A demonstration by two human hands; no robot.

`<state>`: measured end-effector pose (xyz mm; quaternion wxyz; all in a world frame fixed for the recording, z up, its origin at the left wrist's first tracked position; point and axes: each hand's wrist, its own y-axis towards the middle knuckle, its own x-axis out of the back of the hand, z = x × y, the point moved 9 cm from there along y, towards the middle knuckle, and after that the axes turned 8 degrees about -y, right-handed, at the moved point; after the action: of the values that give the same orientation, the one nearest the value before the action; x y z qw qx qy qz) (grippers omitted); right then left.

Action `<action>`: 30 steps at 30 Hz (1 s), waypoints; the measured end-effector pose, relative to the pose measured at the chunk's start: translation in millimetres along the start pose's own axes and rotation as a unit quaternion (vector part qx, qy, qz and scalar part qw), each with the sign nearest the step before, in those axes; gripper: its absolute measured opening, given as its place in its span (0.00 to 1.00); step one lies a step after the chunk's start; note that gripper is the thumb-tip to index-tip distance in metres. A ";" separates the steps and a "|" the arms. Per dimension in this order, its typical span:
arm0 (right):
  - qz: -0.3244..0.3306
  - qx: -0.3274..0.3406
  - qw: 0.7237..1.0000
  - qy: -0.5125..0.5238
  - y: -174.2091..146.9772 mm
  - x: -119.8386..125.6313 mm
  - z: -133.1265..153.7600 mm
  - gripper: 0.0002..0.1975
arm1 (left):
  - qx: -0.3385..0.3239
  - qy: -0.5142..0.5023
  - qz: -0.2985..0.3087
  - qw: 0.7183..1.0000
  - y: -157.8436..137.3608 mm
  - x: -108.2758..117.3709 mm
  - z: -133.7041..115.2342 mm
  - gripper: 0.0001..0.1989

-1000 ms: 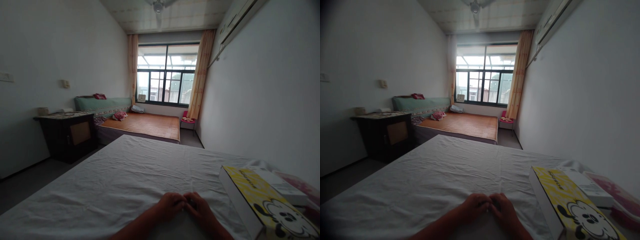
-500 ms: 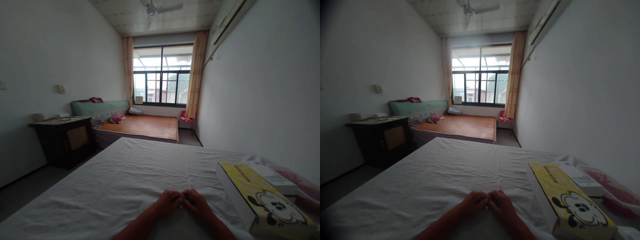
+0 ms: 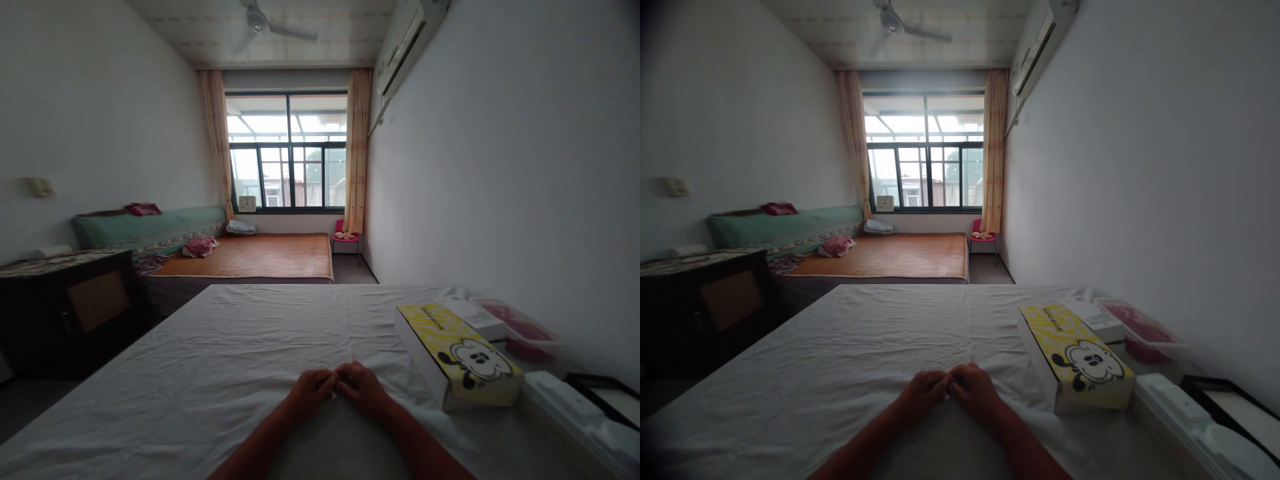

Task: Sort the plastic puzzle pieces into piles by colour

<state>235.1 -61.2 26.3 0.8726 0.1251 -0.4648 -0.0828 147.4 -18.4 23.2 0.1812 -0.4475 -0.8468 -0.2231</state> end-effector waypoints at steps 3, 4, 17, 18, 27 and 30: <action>0.000 0.001 1.000 -0.024 -3.9 -0.4 4.7 0.11 | -0.003 0.018 -0.002 1.000 0.8 -0.5 -2.6 0.18; 0.010 0.008 0.999 -0.038 -7.7 -0.6 9.1 0.12 | -0.004 0.025 -0.002 1.000 1.1 -0.8 -4.1 0.19; -0.306 -0.206 0.895 -0.251 -124.2 259.7 -96.1 0.20 | 0.023 0.056 0.028 0.998 20.8 -12.4 -7.8 0.19; -0.282 -0.259 0.882 -0.275 -128.6 268.0 -123.4 0.21 | 0.019 0.042 0.032 0.998 26.1 -18.9 -13.5 0.19; -0.092 -0.388 0.902 -0.165 -130.8 227.5 -194.4 0.24 | 0.035 -0.146 -0.009 0.989 70.8 -96.8 -44.0 0.28; -0.083 -0.372 0.923 0.047 -130.2 196.3 -173.1 0.27 | 0.045 -0.213 -0.036 0.975 77.0 -102.7 -47.6 0.29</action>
<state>484.2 -212.3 50.1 0.8672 -0.1668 -0.3466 -0.3163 271.9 -75.2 27.5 0.0084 -0.4451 -0.8908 -0.0910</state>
